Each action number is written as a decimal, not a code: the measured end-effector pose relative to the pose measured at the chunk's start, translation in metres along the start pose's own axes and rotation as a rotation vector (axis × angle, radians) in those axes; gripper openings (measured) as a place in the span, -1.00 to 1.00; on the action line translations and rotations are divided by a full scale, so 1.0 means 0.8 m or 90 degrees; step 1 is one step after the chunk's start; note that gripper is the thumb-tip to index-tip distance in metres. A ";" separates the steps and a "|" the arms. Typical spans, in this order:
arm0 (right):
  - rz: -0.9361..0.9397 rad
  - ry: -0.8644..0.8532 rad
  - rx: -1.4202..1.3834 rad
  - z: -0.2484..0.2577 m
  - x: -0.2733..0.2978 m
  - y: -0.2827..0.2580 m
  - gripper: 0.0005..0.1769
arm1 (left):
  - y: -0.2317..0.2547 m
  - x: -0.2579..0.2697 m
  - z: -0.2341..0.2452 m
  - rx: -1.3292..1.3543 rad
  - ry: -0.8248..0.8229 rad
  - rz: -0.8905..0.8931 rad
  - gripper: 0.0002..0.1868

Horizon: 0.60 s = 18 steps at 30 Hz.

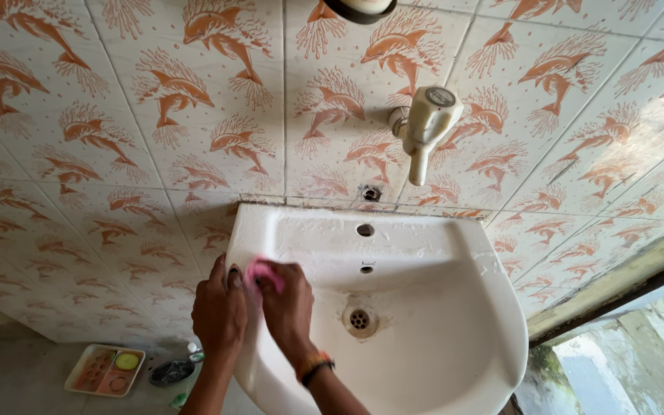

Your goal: The person scrubs a white ceramic sink using a pink cloth. They wipe the basin, the drain area, and the rim of the sink repeatedly.

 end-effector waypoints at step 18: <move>-0.118 0.074 -0.006 -0.016 -0.044 0.029 -0.70 | 0.002 0.004 0.000 -0.004 0.021 0.010 -0.47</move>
Point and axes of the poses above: each hand's wrist, its own x-axis away from the middle knuckle, its own z-axis out of the back of the hand, y = z × x, the point moved 8 cm from there along -x, towards the middle knuckle, and after that the axes turned 2 degrees about -y, right-handed, at the moved point
